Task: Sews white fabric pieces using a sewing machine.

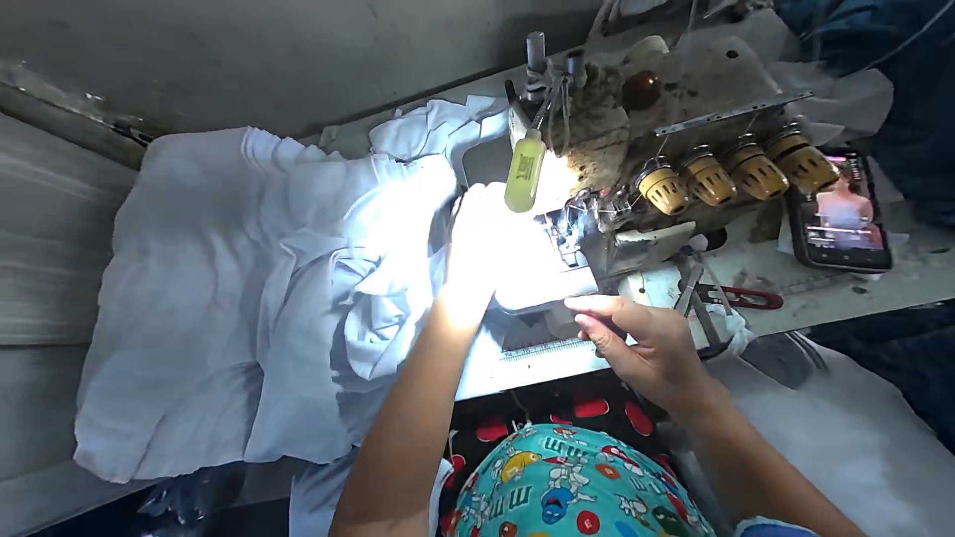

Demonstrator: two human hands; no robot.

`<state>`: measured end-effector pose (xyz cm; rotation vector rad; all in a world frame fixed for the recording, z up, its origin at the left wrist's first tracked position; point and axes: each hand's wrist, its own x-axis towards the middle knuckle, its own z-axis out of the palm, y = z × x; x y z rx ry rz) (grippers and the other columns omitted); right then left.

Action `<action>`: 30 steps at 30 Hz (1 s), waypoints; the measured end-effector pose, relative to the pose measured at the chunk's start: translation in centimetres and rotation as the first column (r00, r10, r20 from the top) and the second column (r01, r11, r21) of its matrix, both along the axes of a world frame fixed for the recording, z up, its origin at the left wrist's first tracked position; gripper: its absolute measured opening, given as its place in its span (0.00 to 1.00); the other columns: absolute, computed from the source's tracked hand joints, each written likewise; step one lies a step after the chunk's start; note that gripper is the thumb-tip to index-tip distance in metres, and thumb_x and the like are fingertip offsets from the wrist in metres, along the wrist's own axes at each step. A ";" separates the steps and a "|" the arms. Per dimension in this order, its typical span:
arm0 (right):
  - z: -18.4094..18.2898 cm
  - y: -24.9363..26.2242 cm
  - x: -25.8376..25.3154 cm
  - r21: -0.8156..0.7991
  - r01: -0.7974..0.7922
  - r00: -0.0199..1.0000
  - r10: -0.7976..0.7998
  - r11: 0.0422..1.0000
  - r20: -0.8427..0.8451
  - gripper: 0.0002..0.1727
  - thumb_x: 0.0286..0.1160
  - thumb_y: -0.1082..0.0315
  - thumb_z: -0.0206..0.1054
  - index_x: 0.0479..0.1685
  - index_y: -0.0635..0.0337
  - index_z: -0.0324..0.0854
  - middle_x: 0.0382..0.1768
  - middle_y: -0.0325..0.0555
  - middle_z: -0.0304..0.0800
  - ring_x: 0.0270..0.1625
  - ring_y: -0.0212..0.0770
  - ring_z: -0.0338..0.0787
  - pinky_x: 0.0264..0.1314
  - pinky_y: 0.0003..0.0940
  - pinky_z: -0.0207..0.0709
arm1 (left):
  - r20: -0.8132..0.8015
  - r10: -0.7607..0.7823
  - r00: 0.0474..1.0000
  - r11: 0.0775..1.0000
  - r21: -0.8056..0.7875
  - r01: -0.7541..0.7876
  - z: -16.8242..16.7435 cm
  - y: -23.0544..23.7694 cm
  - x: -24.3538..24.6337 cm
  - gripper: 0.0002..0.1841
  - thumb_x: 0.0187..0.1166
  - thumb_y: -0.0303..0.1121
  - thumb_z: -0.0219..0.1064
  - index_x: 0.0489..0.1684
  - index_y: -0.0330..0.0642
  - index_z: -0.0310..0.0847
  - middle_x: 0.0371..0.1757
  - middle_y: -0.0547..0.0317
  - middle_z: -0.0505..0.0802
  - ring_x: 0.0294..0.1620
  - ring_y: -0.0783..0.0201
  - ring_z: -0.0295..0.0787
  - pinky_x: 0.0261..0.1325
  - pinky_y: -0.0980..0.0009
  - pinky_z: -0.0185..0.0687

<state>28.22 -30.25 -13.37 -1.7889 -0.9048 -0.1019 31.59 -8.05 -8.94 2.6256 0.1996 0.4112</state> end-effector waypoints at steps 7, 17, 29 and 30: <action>-0.5 1.7 -1.0 0.018 -0.128 0.983 0.125 0.992 0.133 0.15 0.88 0.63 0.61 0.66 0.57 0.84 0.63 0.53 0.89 0.45 0.32 0.89 0.46 0.21 0.81 | 0.274 0.149 0.950 0.987 -0.104 -0.125 -0.9 -0.2 -9.8 0.05 0.73 0.27 0.68 0.33 0.33 0.85 0.30 0.54 0.87 0.33 0.69 0.83 0.39 0.75 0.78; -0.7 -1.4 2.4 0.133 0.020 1.000 -0.018 0.991 -0.012 0.10 0.78 0.66 0.68 0.35 0.64 0.87 0.35 0.39 0.89 0.42 0.17 0.84 0.49 0.11 0.77 | 0.438 -0.308 0.845 0.890 -0.182 0.419 -1.6 -6.5 -7.9 0.08 0.81 0.29 0.68 0.42 0.33 0.91 0.35 0.51 0.96 0.34 0.67 0.91 0.43 0.76 0.85; -0.4 -2.5 2.6 -0.111 0.152 0.982 -0.137 0.982 0.132 0.15 0.79 0.61 0.66 0.35 0.65 0.89 0.35 0.49 0.90 0.37 0.27 0.85 0.42 0.18 0.77 | -0.311 0.242 0.919 0.952 0.259 -0.163 3.0 5.3 -10.6 0.08 0.77 0.25 0.70 0.47 0.30 0.88 0.48 0.35 0.92 0.59 0.35 0.88 0.63 0.40 0.78; -0.2 -2.7 2.9 -0.184 0.182 0.974 -0.151 0.966 0.170 0.15 0.80 0.60 0.65 0.36 0.64 0.90 0.37 0.52 0.92 0.37 0.35 0.88 0.41 0.28 0.80 | -0.311 0.204 0.928 0.957 0.263 -0.122 2.4 5.7 -10.7 0.07 0.77 0.27 0.71 0.43 0.32 0.89 0.44 0.38 0.93 0.54 0.38 0.89 0.60 0.42 0.80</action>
